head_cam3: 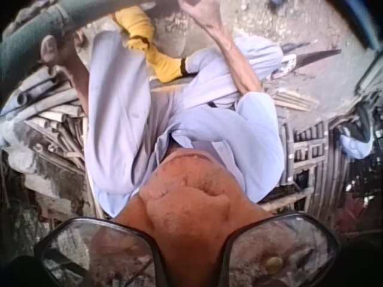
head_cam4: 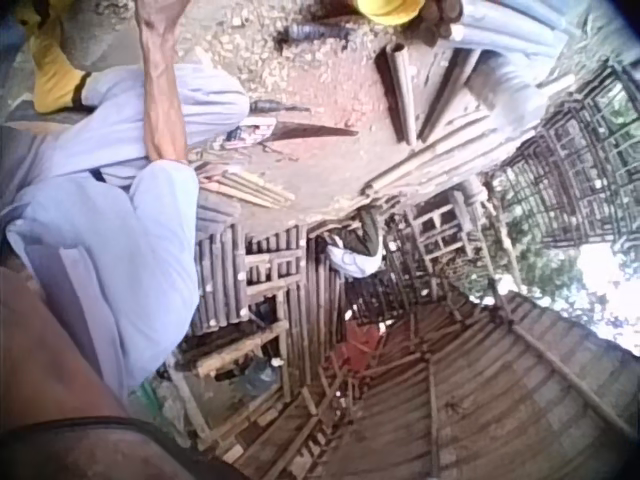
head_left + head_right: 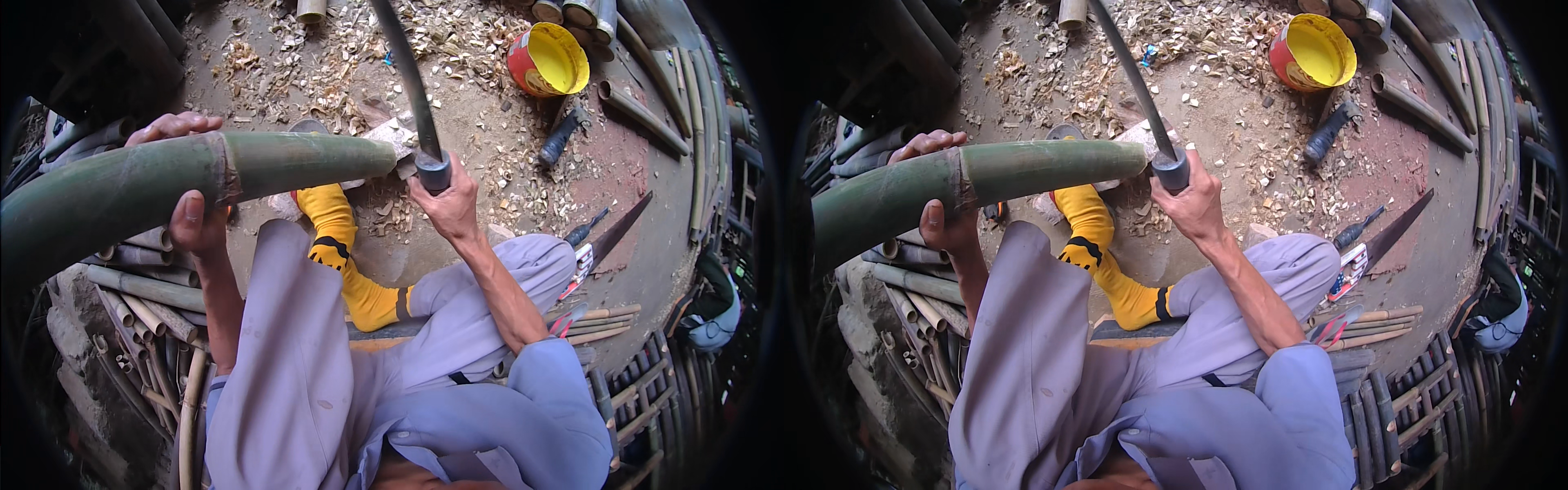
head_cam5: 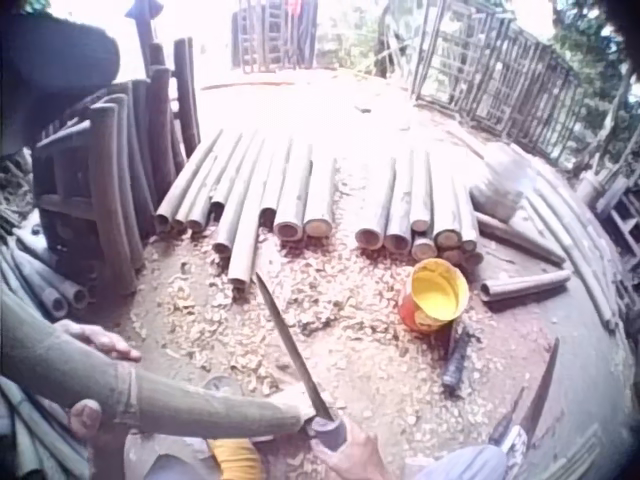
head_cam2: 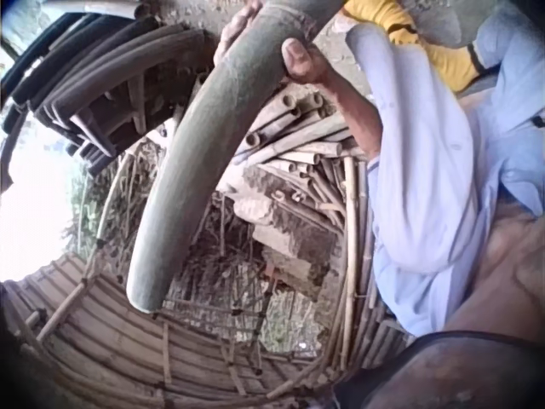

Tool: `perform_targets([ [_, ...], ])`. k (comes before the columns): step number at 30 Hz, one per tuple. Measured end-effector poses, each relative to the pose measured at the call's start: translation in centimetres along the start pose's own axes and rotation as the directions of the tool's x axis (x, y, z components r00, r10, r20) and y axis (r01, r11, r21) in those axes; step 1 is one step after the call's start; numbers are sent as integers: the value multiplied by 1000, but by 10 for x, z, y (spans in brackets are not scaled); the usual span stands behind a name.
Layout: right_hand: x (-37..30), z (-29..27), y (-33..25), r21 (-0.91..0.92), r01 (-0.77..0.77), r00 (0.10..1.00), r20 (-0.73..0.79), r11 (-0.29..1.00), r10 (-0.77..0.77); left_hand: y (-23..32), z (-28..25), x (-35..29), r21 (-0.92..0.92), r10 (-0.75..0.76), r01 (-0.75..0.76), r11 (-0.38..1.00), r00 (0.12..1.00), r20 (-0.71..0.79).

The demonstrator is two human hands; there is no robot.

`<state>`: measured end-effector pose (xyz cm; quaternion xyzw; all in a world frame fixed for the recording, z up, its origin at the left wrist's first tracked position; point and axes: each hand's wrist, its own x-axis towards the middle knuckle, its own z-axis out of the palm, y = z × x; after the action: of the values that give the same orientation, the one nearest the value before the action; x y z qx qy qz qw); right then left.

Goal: The person sits on the ground and uses a knife to shave the outer layer of bamboo poles. They hold the bamboo with one hand and scrape the surface with the knife in the other, creating wood shavings. The person works on multiple bamboo poles, rotating them to smooth the surface.

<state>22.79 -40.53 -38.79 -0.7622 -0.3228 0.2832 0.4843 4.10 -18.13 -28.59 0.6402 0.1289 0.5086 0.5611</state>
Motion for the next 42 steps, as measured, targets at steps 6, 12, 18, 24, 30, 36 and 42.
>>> perform_targets([
  [6, 6, 17, 68, -215, -132, 951, 247, 968, 184, 21, 30, -2, -81, -227, 212, 974, 916, -330],
  [12, -2, 2, 16, -141, -156, 982, 82, 978, 169, 5, 16, -4, -61, -194, 188, 980, 853, -485],
  [18, 4, 12, 1, 126, 227, 957, -213, 966, -197, 3, 11, -7, -35, -99, 93, 995, 932, -348],
  [24, 11, 9, 39, -151, -211, 965, 126, 966, 230, 6, 19, -4, 21, -75, 83, 996, 960, -270],
  [30, 6, 4, -9, 109, 130, 981, -157, 985, -112, 2, 2, -6, -99, -46, 34, 994, 991, -127],
  [36, 6, 6, 43, -176, -60, 978, 187, 983, 94, 4, 10, 2, -32, 8, -9, 999, 1000, -9],
  [42, -6, 8, 3, 139, 37, 988, -152, 990, -16, 7, 12, 1, -40, 12, -10, 999, 999, 51],
])
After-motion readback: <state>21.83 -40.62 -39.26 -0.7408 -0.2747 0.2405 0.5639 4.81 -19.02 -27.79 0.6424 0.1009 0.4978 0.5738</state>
